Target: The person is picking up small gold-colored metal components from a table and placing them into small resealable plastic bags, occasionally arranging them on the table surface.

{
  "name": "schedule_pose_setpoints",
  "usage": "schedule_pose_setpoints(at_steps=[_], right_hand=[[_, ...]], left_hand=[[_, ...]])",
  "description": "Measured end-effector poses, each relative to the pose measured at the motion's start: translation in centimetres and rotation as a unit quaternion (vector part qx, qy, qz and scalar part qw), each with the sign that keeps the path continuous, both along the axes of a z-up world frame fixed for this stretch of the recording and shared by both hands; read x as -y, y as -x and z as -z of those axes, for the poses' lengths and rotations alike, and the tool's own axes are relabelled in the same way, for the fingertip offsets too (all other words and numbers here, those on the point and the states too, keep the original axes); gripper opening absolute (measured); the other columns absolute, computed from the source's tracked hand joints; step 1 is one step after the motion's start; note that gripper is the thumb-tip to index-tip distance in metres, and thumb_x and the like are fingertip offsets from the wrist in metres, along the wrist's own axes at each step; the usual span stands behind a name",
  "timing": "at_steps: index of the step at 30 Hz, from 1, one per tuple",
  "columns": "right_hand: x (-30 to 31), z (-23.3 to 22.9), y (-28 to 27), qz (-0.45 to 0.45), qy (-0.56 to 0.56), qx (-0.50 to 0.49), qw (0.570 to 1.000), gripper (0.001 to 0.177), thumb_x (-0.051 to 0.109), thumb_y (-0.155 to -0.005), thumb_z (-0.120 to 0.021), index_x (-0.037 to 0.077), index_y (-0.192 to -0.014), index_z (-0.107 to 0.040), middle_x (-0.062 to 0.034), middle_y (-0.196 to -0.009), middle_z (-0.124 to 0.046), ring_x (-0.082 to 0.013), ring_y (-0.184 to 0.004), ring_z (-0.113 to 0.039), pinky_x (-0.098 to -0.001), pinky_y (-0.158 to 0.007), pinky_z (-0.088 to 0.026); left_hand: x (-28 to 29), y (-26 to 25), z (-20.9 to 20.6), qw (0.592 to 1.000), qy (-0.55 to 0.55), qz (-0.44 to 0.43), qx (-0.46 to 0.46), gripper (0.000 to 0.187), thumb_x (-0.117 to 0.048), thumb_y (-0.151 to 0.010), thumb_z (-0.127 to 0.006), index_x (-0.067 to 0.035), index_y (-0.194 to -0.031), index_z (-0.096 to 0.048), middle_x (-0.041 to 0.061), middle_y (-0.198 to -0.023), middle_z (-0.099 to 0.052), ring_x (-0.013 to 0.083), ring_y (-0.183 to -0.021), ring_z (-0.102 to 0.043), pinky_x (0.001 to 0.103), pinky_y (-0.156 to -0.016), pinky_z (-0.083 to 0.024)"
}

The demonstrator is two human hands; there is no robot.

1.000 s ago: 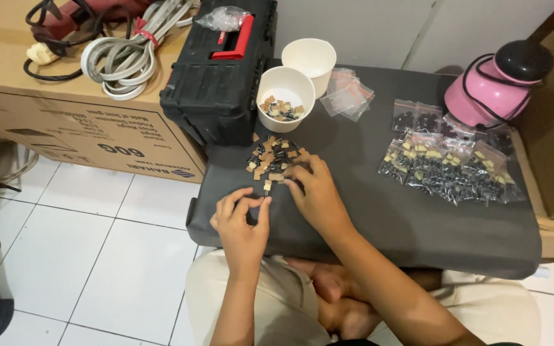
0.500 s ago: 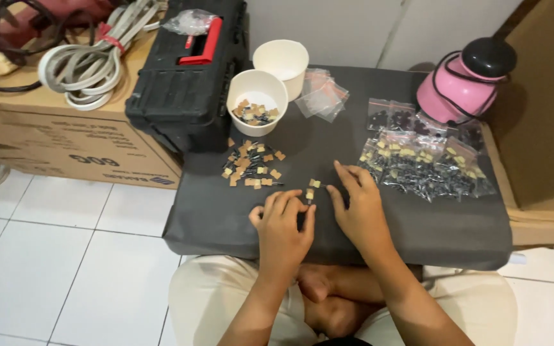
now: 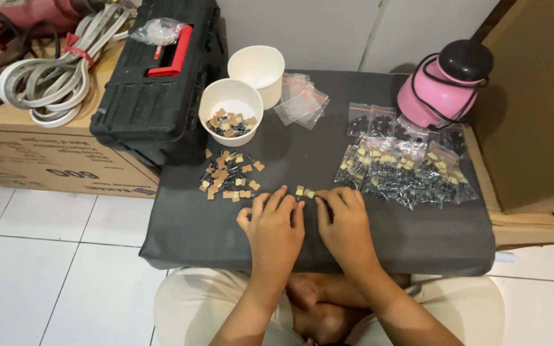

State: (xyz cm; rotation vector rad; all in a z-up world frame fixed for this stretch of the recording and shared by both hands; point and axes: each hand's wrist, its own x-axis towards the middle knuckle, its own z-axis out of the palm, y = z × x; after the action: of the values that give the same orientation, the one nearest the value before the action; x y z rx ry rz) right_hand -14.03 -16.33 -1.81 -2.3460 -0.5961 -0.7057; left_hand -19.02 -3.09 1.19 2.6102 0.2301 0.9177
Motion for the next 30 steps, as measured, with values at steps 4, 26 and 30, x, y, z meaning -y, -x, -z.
schedule_pose_setpoints(at_steps=[4, 26, 30], right_hand=[[-0.2, -1.9, 0.2, 0.024, -0.052, -0.021, 0.998, 0.017, 0.003, -0.088, -0.075, 0.009, -0.104, -0.074, -0.0036, -0.08, -0.064, -0.024, -0.077, -0.067, -0.033, -0.07, -0.056], [-0.1, -1.9, 0.1, -0.048, -0.055, -0.073, 0.995, 0.027, 0.003, -0.098, -0.063, 0.002, -0.125, -0.068, -0.0107, -0.106, -0.062, -0.0255, -0.094, -0.061, -0.0378, -0.092, -0.052], [0.0, -1.4, -0.2, -0.047, -0.038, -0.067, 0.996, 0.029, 0.002, -0.098, -0.061, 0.001, -0.126, -0.066, -0.0106, -0.108, -0.064, -0.0245, -0.098, -0.062, -0.0392, -0.096, -0.05]], left_hand=[[0.7, -1.1, 0.3, 1.0, 0.005, -0.009, -0.003, 0.021, -0.029, -0.093, -0.075, -0.018, -0.079, -0.065, 0.001, -0.102, -0.077, 0.025, -0.102, -0.066, 0.047, -0.088, -0.037], [0.6, -2.3, -0.6, 0.998, 0.022, 0.034, -0.042, 0.012, -0.027, -0.096, -0.067, -0.026, -0.101, -0.078, -0.009, -0.115, -0.073, 0.02, -0.108, -0.059, 0.048, -0.091, -0.026], [0.7, -2.6, -0.4, 0.998, 0.027, 0.028, -0.041, 0.014, -0.025, -0.095, -0.067, -0.024, -0.105, -0.076, -0.011, -0.114, -0.073, 0.0186, -0.106, -0.059, 0.048, -0.092, -0.027]])
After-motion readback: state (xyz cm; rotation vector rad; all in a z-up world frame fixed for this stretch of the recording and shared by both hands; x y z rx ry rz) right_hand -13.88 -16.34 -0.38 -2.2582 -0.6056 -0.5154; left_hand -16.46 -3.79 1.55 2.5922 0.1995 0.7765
